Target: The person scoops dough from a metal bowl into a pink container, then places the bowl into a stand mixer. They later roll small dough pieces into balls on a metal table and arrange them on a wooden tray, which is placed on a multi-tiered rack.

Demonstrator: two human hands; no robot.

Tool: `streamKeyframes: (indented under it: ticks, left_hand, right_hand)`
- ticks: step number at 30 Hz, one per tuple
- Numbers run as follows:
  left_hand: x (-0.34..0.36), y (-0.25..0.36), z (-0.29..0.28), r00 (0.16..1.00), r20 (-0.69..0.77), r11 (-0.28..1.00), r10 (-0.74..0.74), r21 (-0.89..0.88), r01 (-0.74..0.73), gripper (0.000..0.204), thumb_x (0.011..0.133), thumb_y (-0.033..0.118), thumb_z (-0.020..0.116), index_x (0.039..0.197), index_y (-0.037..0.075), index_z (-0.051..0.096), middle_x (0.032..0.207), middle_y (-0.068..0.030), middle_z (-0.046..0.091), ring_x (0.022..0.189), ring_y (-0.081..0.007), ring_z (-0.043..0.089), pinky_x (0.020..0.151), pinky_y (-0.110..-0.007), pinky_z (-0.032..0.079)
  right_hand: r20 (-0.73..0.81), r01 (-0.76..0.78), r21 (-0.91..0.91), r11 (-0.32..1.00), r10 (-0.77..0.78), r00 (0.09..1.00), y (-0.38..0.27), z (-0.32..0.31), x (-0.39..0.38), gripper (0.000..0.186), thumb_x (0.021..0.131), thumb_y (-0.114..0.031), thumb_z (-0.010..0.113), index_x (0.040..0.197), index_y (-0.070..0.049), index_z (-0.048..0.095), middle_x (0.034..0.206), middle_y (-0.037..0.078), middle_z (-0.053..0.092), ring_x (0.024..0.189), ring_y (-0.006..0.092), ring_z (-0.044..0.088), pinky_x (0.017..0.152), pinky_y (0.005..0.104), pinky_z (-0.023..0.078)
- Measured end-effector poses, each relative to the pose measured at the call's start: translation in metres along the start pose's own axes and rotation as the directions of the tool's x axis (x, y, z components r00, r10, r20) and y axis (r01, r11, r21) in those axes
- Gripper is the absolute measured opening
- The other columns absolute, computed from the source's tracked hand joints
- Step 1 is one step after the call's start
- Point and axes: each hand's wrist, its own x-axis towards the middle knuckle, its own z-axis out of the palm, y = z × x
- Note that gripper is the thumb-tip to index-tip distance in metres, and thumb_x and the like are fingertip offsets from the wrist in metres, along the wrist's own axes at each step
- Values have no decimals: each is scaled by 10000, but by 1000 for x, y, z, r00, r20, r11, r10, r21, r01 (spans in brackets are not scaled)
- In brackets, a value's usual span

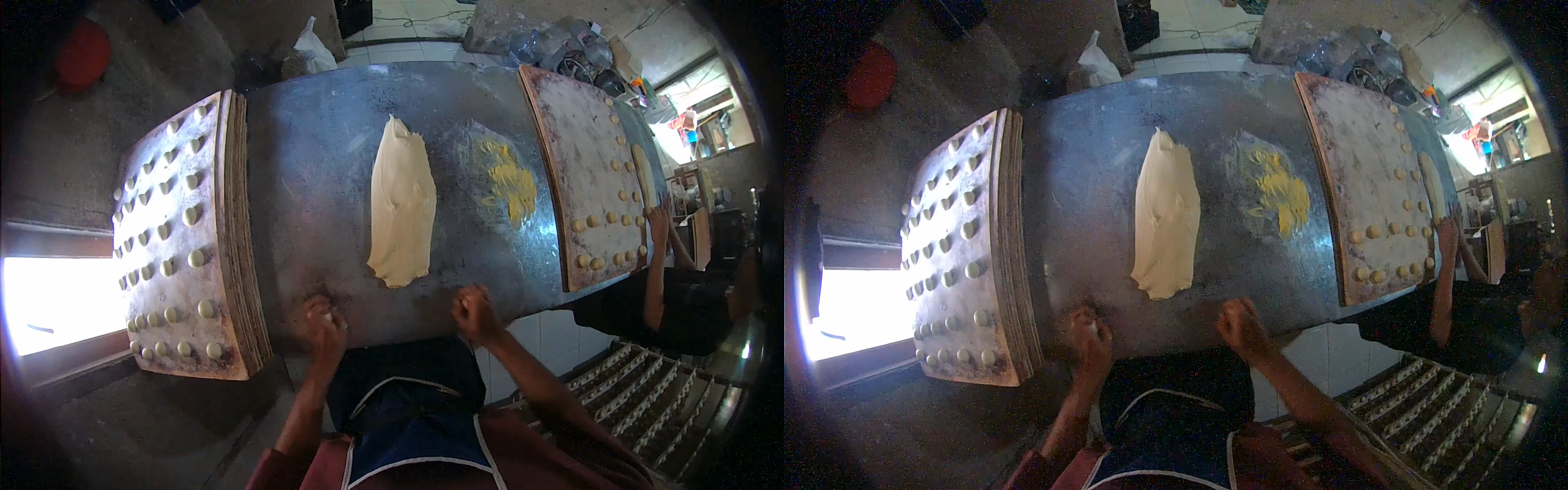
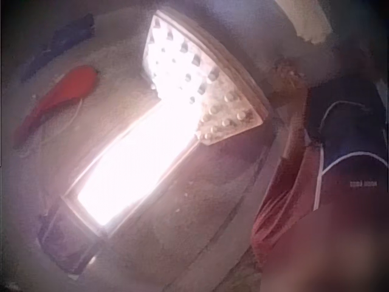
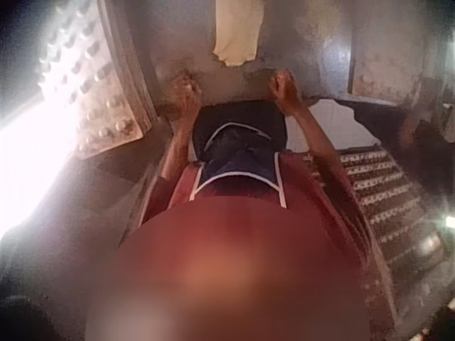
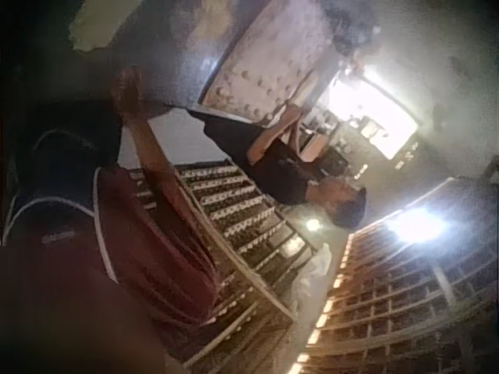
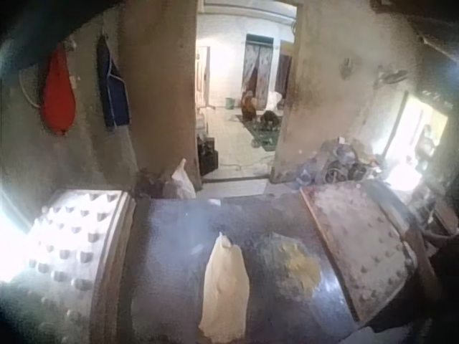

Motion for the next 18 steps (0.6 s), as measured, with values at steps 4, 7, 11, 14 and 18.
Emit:
streamKeyframes:
  ticks: [4,7,11,14,18]
  left_hand:
    - [19,-20,-23,993,-5,993,-119,-17,119,288,920,47,683,1150,11,514,1091,-187,576,967,-333,597,861,-451,478]
    - [8,-3,-35,1000,15,1000,-1,23,0,286,910,60,696,1161,10,569,1143,-191,607,1024,-349,619,915,-460,491]
    - [36,18,-84,957,290,1000,-4,19,-2,378,803,24,764,1147,0,609,1167,-182,601,1038,-375,606,893,-479,511]
    - [23,-2,-103,897,433,987,89,-161,-20,369,771,52,791,1119,20,670,1184,-156,608,1087,-359,607,919,-473,513]
    - [90,29,-180,942,301,955,150,-290,-59,367,727,-30,778,1083,29,706,1092,-133,611,1050,-308,627,894,-438,537]
  right_hand:
    - [-166,-140,-310,941,91,982,24,-30,43,245,816,-60,671,950,-41,466,853,153,457,745,341,483,738,487,403]
    - [-131,-157,-190,969,134,982,-8,7,25,201,837,-41,666,943,-41,495,861,145,473,699,334,474,753,477,418]
    - [-215,-216,-30,976,204,955,19,-20,-34,224,897,-110,712,1005,-34,531,891,119,517,847,324,528,763,470,436]
    - [-3,-220,-356,908,235,972,-24,-37,14,318,909,-153,713,1171,-26,587,1098,185,587,1001,383,585,871,494,483]
    - [153,-371,-382,847,454,878,-32,-68,-12,299,881,-160,726,1138,-9,699,1221,223,585,1083,392,631,931,459,540]
